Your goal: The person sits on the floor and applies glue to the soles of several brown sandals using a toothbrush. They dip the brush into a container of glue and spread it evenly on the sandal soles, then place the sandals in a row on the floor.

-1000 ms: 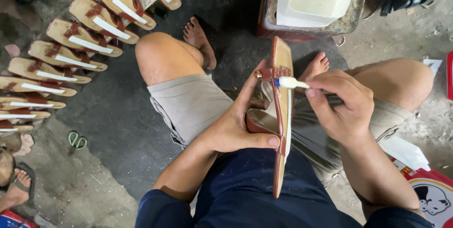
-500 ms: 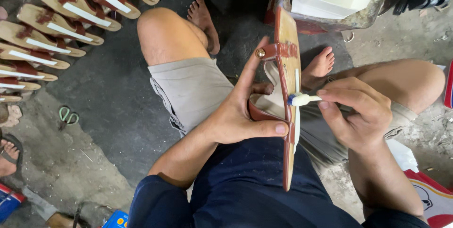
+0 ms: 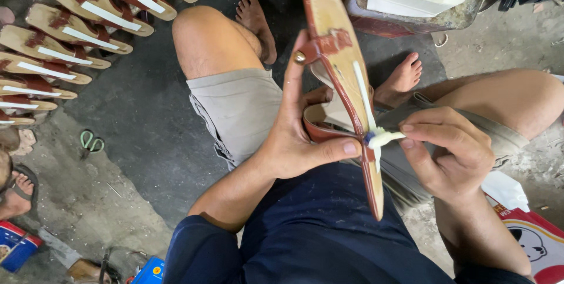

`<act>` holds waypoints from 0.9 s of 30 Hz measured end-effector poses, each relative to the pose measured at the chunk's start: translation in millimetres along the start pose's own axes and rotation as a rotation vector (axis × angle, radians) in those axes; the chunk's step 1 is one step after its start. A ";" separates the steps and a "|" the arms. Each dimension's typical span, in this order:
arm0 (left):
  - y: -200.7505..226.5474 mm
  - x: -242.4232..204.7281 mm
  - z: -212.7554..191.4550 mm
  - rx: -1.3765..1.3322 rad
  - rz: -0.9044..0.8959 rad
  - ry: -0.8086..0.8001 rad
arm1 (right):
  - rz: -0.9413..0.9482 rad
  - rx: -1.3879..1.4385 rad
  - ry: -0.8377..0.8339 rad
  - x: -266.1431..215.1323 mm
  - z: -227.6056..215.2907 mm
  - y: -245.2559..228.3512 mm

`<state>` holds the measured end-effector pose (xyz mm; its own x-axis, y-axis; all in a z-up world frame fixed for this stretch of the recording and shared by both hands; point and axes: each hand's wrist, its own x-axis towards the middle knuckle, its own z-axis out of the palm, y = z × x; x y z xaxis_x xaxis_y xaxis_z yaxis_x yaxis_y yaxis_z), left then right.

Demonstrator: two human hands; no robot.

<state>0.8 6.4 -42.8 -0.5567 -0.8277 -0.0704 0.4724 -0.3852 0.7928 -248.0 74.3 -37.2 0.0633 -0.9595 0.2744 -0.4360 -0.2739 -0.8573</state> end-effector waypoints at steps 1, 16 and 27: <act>-1.8 0.8 -0.1 -0.005 0.016 0.017 | -0.006 -0.001 0.003 -0.5 0.0 -0.5; -3.2 -0.1 2.6 0.089 0.034 0.000 | 0.038 -0.098 0.023 -1.4 -4.3 -10.1; 1.6 -2.1 4.8 0.147 0.076 0.173 | 0.109 -0.169 0.025 -20.1 -4.7 -16.8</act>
<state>-0.6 9.5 -38.5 -0.3924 -0.9144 -0.1000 0.3964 -0.2662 0.8786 -246.1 98.4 -26.2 -0.0137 -0.9805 0.1963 -0.5835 -0.1515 -0.7978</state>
